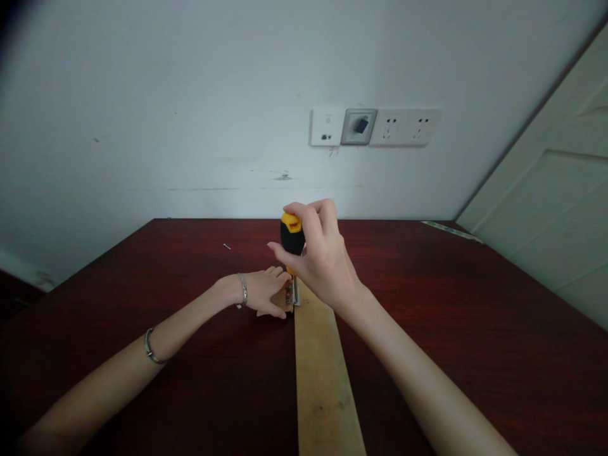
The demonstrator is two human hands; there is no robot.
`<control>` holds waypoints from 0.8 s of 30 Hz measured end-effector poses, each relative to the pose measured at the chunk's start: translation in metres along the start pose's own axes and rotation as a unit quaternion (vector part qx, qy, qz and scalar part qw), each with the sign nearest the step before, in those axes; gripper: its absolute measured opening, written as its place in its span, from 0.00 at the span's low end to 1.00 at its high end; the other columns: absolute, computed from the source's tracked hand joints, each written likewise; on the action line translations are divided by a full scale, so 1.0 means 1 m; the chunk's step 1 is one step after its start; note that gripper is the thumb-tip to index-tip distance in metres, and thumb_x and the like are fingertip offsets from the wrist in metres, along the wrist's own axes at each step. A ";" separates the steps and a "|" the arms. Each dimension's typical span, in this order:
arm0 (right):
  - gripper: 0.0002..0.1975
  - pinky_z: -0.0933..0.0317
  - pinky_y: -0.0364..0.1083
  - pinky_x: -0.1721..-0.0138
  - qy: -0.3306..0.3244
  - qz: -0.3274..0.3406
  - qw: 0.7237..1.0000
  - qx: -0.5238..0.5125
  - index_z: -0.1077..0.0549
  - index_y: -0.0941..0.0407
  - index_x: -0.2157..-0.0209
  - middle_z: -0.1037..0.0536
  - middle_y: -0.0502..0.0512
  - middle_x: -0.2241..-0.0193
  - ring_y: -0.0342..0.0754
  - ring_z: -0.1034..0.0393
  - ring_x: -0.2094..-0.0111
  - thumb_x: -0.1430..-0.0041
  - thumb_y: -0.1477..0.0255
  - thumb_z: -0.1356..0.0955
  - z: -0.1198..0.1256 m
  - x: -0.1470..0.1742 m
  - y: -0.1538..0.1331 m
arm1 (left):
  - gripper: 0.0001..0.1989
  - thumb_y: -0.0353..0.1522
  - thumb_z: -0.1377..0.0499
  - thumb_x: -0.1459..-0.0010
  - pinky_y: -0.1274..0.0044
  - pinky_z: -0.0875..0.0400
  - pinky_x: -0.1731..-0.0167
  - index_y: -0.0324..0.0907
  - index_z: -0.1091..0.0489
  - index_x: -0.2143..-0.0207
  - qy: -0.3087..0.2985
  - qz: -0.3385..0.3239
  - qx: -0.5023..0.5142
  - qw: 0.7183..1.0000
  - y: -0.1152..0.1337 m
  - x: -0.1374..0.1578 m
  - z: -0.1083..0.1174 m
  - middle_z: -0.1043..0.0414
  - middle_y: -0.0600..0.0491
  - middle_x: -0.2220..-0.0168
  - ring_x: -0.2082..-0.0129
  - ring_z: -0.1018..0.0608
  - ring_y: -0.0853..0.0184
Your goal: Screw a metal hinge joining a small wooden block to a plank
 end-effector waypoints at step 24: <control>0.21 0.30 0.41 0.76 -0.097 -0.020 0.994 -0.043 0.34 0.56 0.52 0.32 0.57 0.58 0.45 0.32 0.65 0.49 0.74 0.29 0.000 -0.007 0.007 | 0.38 0.55 0.42 0.52 0.68 0.36 0.50 0.38 0.41 0.48 0.002 -0.021 0.003 1.000 -0.001 -0.003 -0.004 0.38 0.42 0.49 0.49 0.34 0.53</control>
Point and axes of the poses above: each hand's wrist, its own x-axis away from the middle knuckle, its own z-axis out of the back of the hand, y = z × x, the point moved 10 cm from there along -x, towards the middle knuckle
